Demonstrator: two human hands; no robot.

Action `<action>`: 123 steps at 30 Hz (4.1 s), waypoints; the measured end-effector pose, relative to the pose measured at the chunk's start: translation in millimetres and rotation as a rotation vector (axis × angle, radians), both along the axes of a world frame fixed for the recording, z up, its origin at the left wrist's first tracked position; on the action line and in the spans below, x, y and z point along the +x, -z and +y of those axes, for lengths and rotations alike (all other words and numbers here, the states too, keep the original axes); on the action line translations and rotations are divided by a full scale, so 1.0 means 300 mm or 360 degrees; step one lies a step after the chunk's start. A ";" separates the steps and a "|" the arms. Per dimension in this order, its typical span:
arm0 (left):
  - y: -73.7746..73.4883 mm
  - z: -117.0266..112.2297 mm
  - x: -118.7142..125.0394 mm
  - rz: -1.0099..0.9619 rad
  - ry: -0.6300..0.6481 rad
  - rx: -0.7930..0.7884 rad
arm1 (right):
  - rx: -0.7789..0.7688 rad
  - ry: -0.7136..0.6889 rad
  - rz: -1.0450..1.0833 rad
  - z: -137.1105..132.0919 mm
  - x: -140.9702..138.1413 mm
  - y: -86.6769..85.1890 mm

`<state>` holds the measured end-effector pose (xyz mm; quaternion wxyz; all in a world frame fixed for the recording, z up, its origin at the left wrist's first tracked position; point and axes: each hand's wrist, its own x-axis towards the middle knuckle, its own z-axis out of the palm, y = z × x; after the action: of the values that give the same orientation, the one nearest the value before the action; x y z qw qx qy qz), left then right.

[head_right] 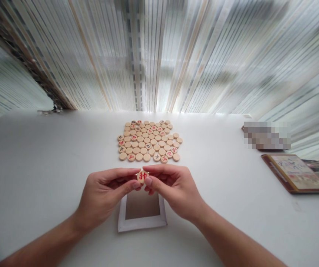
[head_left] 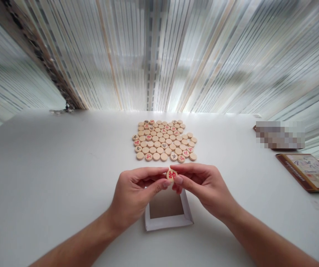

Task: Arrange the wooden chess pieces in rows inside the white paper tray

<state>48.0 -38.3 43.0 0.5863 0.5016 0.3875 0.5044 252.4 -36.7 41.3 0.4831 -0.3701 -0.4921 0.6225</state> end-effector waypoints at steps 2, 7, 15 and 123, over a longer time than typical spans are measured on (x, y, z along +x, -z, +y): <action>0.001 0.004 0.001 -0.0044 0.0012 -0.0038 | -0.0060 -0.0029 0.0029 0.006 0.001 0.005; -0.001 0.014 0.008 -0.0123 0.0080 -0.0068 | -0.0194 -0.0097 0.0136 0.008 -0.001 0.014; 0.001 0.015 0.009 -0.0187 0.0185 -0.0177 | -0.0204 -0.0097 0.0192 0.012 -0.003 0.008; -0.086 0.098 -0.143 0.1296 0.0070 0.0404 | 0.1231 -0.0006 -0.1194 -0.040 -0.036 0.017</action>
<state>5.0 -9.0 68.9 0.3297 0.7363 0.5114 0.2962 241.4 -48.6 36.2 0.3740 -0.3614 -0.8248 0.2219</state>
